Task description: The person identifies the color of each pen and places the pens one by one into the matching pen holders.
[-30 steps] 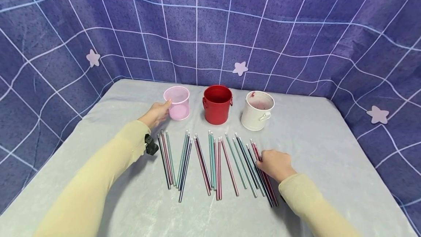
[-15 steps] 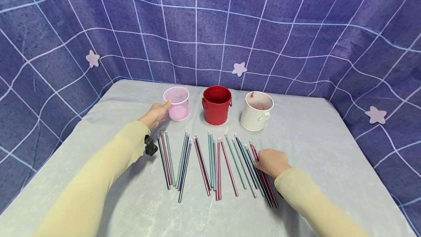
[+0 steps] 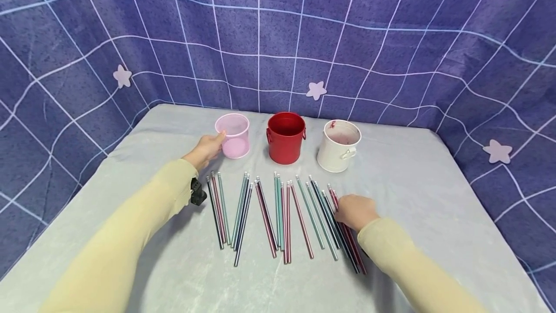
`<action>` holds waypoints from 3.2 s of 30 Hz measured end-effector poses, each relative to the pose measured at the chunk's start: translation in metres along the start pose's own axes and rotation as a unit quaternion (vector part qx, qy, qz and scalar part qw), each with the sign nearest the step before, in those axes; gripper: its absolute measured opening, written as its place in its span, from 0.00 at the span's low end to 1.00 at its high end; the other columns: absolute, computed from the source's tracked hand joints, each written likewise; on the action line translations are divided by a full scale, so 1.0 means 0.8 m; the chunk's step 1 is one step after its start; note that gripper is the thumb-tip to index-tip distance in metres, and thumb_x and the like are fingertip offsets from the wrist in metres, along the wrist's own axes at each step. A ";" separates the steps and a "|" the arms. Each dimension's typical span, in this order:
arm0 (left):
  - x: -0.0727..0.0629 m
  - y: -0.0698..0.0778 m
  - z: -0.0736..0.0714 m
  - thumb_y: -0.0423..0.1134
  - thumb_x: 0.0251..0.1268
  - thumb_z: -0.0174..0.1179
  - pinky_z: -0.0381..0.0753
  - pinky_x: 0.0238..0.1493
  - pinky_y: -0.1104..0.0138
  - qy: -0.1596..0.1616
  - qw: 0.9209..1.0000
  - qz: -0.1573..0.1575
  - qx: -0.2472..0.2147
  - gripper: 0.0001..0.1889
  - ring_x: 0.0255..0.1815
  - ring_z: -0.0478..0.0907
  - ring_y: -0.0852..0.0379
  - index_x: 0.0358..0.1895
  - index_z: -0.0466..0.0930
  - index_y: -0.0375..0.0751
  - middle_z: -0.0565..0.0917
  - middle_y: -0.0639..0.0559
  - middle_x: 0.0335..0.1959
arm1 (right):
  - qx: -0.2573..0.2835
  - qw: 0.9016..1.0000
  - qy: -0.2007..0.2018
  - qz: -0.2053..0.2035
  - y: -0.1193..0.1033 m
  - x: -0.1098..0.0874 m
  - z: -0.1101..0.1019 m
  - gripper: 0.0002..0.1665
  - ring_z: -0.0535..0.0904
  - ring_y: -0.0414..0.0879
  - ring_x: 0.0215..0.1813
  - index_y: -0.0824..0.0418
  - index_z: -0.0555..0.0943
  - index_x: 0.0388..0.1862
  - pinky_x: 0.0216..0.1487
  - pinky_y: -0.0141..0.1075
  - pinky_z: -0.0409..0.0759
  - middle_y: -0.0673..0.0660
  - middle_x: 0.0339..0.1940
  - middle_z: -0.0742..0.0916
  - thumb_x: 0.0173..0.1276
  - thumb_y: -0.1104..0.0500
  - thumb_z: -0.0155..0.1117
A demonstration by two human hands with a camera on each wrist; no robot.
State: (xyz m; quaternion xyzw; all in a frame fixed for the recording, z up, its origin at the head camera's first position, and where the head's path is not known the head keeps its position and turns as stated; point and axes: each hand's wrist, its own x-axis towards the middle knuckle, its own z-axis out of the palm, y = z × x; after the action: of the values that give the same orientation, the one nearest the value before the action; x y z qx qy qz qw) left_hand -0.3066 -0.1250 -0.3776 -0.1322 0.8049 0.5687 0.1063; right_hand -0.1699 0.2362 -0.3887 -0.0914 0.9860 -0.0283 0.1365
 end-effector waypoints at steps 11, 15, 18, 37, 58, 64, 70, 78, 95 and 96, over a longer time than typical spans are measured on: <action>0.005 -0.004 0.004 0.52 0.76 0.43 0.57 0.72 0.55 0.003 0.999 -0.003 -0.037 0.32 0.71 0.59 0.42 0.67 0.62 0.26 0.64 0.35 0.69 | -0.002 1.000 -0.015 -0.006 0.002 0.004 0.000 0.22 0.63 0.43 0.18 0.54 0.65 0.11 0.17 0.39 0.65 0.49 0.13 0.70 0.58 0.58 0.64; 0.006 -0.006 0.002 0.52 0.75 0.43 0.58 0.71 0.52 -0.010 0.999 -0.010 -0.052 0.33 0.71 0.59 0.41 0.69 0.59 0.26 0.63 0.35 0.70 | -0.002 1.000 -0.017 -0.007 0.002 0.004 0.001 0.22 0.63 0.43 0.19 0.53 0.64 0.11 0.17 0.39 0.65 0.49 0.13 0.70 0.58 0.58 0.64; 0.006 -0.006 0.000 0.52 0.75 0.44 0.59 0.70 0.51 -0.022 0.997 -0.016 -0.066 0.34 0.71 0.59 0.42 0.70 0.56 0.25 0.62 0.35 0.70 | -0.001 1.000 -0.022 -0.005 0.001 0.006 0.001 0.21 0.63 0.44 0.20 0.54 0.65 0.11 0.18 0.40 0.67 0.50 0.14 0.72 0.57 0.58 0.64; 0.004 -0.003 -0.003 0.50 0.76 0.45 0.61 0.70 0.53 -0.039 0.994 -0.020 -0.099 0.34 0.70 0.61 0.42 0.70 0.53 0.24 0.62 0.33 0.69 | 0.000 0.998 0.040 -0.057 -0.001 0.016 -0.004 0.13 0.66 0.45 0.19 0.56 0.70 0.15 0.17 0.42 0.69 0.50 0.14 0.73 0.56 0.62 0.61; 0.090 -0.040 -0.026 0.59 0.69 0.50 0.67 0.66 0.51 -0.151 0.988 -0.028 -0.033 0.43 0.65 0.68 0.38 0.68 0.52 0.20 0.63 0.23 0.65 | 0.022 0.988 0.122 -0.094 0.017 0.001 -0.059 0.02 0.76 0.47 0.23 0.60 0.82 0.27 0.22 0.46 0.76 0.53 0.21 0.83 0.56 0.63 0.63; -0.007 0.021 -0.025 0.47 0.78 0.38 0.55 0.72 0.54 -0.135 0.989 -0.043 -0.033 0.34 0.71 0.57 0.37 0.69 0.45 0.18 0.56 0.23 0.69 | 0.051 0.986 0.128 -0.097 0.022 0.003 -0.104 0.05 0.76 0.48 0.25 0.64 0.82 0.30 0.23 0.46 0.75 0.55 0.23 0.84 0.55 0.64 0.62; 0.011 0.009 -0.024 0.48 0.77 0.42 0.58 0.71 0.55 -0.129 0.990 -0.036 -0.047 0.34 0.69 0.61 0.38 0.68 0.47 0.19 0.60 0.23 0.67 | 0.078 0.984 0.129 -0.099 0.016 0.007 -0.132 0.05 0.72 0.44 0.24 0.63 0.82 0.29 0.23 0.41 0.72 0.50 0.20 0.83 0.54 0.65 0.61; 0.009 0.010 -0.022 0.47 0.77 0.41 0.58 0.70 0.56 -0.111 0.992 -0.035 -0.053 0.34 0.68 0.63 0.39 0.68 0.46 0.19 0.62 0.24 0.66 | 0.103 0.971 0.183 -0.117 0.015 0.011 -0.159 0.02 0.69 0.41 0.21 0.66 0.80 0.22 0.23 0.38 0.70 0.52 0.17 0.82 0.51 0.67 0.61; 0.009 0.015 -0.023 0.47 0.77 0.43 0.61 0.69 0.56 -0.109 0.993 -0.039 -0.013 0.33 0.66 0.66 0.40 0.69 0.48 0.20 0.66 0.25 0.64 | 0.150 0.931 0.312 -0.114 -0.005 0.014 -0.160 0.07 0.77 0.45 0.23 0.68 0.85 0.30 0.26 0.41 0.74 0.59 0.23 0.87 0.55 0.66 0.62; 0.008 0.015 -0.023 0.47 0.77 0.43 0.61 0.69 0.56 -0.108 0.993 -0.039 -0.014 0.33 0.66 0.66 0.40 0.68 0.49 0.20 0.66 0.25 0.64 | 0.151 0.922 0.337 -0.117 -0.007 0.014 -0.161 0.07 0.78 0.44 0.23 0.68 0.85 0.30 0.26 0.40 0.74 0.60 0.24 0.87 0.55 0.67 0.62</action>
State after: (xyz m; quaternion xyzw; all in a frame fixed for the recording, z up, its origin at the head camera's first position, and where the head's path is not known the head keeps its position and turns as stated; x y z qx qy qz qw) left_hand -0.3173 -0.1388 -0.3629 -0.1024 0.7746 0.5867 0.2129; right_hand -0.2150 0.2328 -0.2674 -0.1693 0.9402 -0.2214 -0.1955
